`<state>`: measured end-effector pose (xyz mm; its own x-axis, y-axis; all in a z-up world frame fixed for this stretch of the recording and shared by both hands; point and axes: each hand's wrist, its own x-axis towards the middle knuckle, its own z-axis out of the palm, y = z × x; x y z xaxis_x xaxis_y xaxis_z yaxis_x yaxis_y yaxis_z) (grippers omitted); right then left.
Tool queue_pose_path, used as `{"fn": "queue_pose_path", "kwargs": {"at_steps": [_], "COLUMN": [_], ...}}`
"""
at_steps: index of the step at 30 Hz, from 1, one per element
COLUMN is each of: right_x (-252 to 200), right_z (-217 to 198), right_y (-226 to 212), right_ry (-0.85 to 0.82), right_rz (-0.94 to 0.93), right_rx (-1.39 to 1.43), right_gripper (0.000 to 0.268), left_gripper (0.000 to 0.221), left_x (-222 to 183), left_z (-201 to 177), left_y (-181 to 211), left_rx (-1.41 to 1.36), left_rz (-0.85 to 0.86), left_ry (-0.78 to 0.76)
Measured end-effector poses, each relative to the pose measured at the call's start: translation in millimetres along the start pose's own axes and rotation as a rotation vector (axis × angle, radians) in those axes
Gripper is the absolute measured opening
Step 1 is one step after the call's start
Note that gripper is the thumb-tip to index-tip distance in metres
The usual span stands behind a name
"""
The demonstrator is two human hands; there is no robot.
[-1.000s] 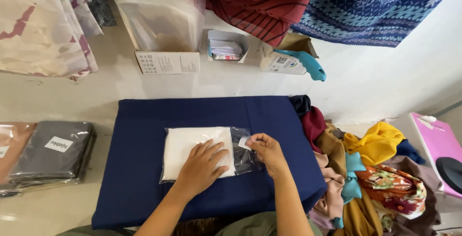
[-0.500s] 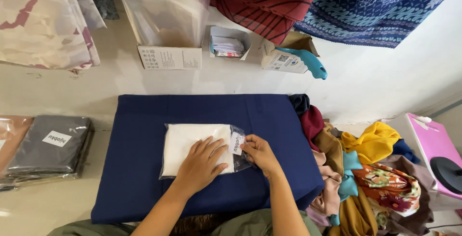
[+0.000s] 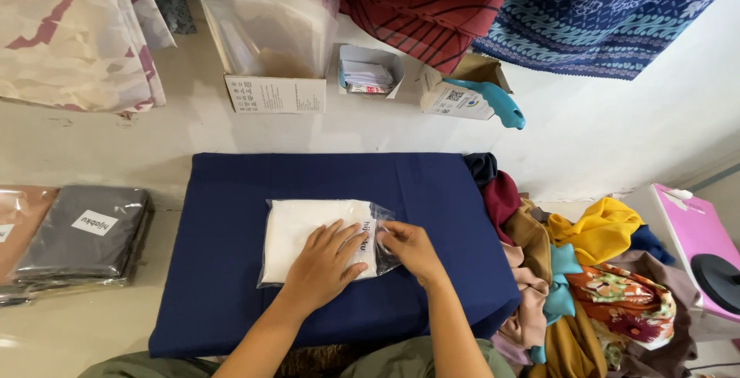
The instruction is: Cleaning fabric with a lint roller, folding it neatly, and placing it into a plastic sleeve for packaging.
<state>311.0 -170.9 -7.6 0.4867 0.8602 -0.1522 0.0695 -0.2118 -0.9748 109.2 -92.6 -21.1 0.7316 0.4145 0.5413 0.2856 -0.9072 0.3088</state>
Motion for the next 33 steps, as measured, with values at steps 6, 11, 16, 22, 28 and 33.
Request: {"fn": "queue_pose_path", "kwargs": {"at_steps": [6, 11, 16, 22, 28, 33], "right_x": [-5, -5, -7, -9, -16, -1], "right_z": [7, 8, 10, 17, 17, 13], "right_y": [-12, -8, -10, -10, -22, 7], "right_ry": [0.046, 0.022, 0.026, -0.005, -0.006, -0.074], "right_rz": [0.009, 0.022, 0.024, 0.042, 0.065, -0.009], "right_rx": [0.148, 0.128, 0.061, -0.071, -0.065, 0.052], "right_gripper": [0.031, 0.033, 0.028, 0.026, 0.031, 0.043], "left_gripper": [0.055, 0.054, 0.054, 0.058, 0.055, 0.076], "left_x": [0, -1, -1, -1, 2, -8], "left_z": [-2, 2, -1, 1, -16, -42], "left_y": [1, -2, 0, -2, -14, -48], "left_rx": [-0.003, 0.011, 0.002, -0.002, -0.275, 0.106], "left_rz": [-0.016, -0.003, 0.005, 0.004, -0.098, -0.246], "left_ry": [0.009, 0.014, 0.024, 0.014, -0.001, -0.12]}}
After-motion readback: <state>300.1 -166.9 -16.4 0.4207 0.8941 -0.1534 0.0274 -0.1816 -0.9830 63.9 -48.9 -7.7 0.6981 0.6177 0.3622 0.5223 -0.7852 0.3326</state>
